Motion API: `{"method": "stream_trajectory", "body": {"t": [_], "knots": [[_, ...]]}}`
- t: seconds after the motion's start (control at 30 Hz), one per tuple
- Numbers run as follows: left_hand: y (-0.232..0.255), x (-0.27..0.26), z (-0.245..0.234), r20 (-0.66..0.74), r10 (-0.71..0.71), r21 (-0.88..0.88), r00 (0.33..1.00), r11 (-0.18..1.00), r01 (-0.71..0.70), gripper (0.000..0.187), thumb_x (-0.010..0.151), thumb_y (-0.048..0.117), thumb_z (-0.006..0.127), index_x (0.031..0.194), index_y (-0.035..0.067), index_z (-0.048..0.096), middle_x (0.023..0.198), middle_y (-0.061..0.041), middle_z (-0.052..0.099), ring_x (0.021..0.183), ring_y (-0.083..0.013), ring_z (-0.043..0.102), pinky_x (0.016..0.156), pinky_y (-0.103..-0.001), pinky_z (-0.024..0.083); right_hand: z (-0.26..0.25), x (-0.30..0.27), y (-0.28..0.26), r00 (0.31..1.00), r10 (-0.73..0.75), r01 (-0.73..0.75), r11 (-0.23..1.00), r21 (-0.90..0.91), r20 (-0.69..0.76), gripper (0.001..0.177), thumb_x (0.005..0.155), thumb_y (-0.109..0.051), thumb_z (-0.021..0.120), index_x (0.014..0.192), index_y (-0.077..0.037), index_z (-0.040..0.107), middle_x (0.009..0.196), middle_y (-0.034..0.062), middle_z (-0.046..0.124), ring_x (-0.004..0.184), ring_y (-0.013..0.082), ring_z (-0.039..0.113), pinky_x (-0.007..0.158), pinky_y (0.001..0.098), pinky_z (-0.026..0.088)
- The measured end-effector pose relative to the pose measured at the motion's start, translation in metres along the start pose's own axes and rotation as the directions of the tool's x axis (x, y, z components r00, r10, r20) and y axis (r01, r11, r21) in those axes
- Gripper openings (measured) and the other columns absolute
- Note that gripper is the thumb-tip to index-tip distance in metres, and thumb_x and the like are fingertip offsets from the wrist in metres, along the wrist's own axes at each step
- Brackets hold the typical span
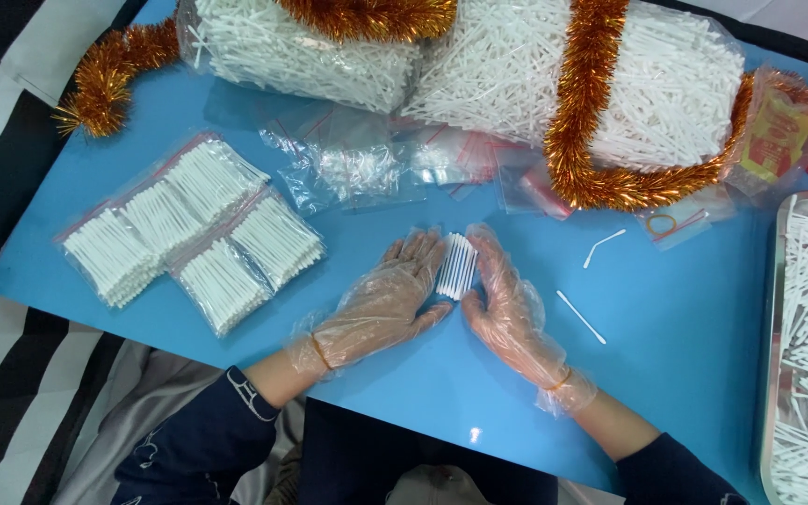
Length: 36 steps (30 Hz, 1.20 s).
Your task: The person sorts white cotton swabs by hand on a blue table and places them into a small plastic bag.
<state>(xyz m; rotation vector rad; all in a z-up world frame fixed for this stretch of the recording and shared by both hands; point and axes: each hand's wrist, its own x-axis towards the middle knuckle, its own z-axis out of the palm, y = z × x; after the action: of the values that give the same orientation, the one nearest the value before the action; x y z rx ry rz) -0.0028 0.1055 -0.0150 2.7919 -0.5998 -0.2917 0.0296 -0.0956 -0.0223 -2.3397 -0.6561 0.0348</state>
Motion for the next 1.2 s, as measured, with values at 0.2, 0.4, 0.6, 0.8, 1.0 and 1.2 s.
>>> {"method": "stream_trajectory", "body": {"t": [0.2,0.4,0.6,0.8,1.0,1.2], "knots": [[0.0,-0.003,-0.003,0.015,-0.016,0.022,1.0,1.0,0.016,0.088,0.1,0.055,0.041,0.159,-0.004,0.013,0.165,-0.024,0.02,0.154,-0.0345,0.015,0.126,-0.047,0.006,0.005,0.001,-0.004,0.999,-0.023,0.022,0.999,-0.032,-0.031,0.078,0.082,-0.008,0.062,0.154,-0.022,0.037,0.155,0.0097,0.052,0.124,0.0297,0.064,0.1,0.0426,0.057],[0.01,-0.009,-0.014,0.015,-0.026,-0.047,1.0,0.999,0.027,0.085,0.101,0.052,0.044,0.16,-0.001,0.013,0.166,-0.023,0.02,0.154,-0.0331,0.014,0.126,-0.045,0.008,-0.007,-0.005,-0.01,0.988,-0.021,0.048,0.983,0.175,-0.151,0.065,0.083,0.001,0.056,0.146,-0.013,0.047,0.148,0.0176,0.057,0.122,0.0384,0.063,0.093,0.0404,0.061],[0.043,-0.01,-0.028,0.025,0.045,-0.033,0.999,0.998,-0.044,0.086,0.102,0.05,0.044,0.161,-0.002,0.007,0.167,-0.024,0.014,0.155,-0.0346,0.011,0.126,-0.045,0.009,-0.029,-0.026,0.036,0.961,-0.008,0.013,1.0,0.016,-0.277,0.055,0.086,-0.005,0.059,0.14,-0.016,0.055,0.143,0.0103,0.064,0.118,0.0291,0.068,0.089,0.034,0.062],[0.085,0.011,-0.025,0.073,0.178,-0.001,0.981,0.984,-0.178,0.081,0.102,0.047,0.043,0.161,0.0,0.013,0.166,-0.025,0.018,0.155,-0.0338,0.012,0.125,-0.044,0.008,-0.06,-0.052,0.053,0.939,0.088,-0.079,0.996,0.042,-0.331,0.052,0.088,-0.001,0.055,0.137,-0.017,0.056,0.137,0.0104,0.066,0.112,0.0312,0.069,0.09,0.039,0.062],[0.133,0.051,-0.035,0.049,0.298,-0.051,0.953,0.954,-0.295,0.079,0.101,0.04,0.048,0.16,-0.001,0.016,0.165,-0.025,0.02,0.155,-0.0337,0.014,0.126,-0.043,0.012,-0.119,-0.082,0.027,0.898,0.078,0.026,0.973,0.23,-0.433,0.04,0.091,0.006,0.058,0.127,-0.008,0.065,0.121,0.0105,0.072,0.109,0.0299,0.073,0.089,0.0348,0.063],[0.205,0.105,-0.06,0.015,0.384,-0.006,0.923,0.923,-0.384,0.076,0.099,0.039,0.054,0.158,0.001,0.026,0.162,-0.025,0.029,0.154,-0.0339,0.02,0.125,-0.043,0.016,-0.208,-0.136,0.034,0.911,0.015,-0.056,0.995,-0.087,-0.412,0.035,0.098,-0.014,0.061,0.132,-0.006,0.066,0.132,0.0098,0.066,0.118,0.031,0.067,0.09,0.0365,0.062]]}}
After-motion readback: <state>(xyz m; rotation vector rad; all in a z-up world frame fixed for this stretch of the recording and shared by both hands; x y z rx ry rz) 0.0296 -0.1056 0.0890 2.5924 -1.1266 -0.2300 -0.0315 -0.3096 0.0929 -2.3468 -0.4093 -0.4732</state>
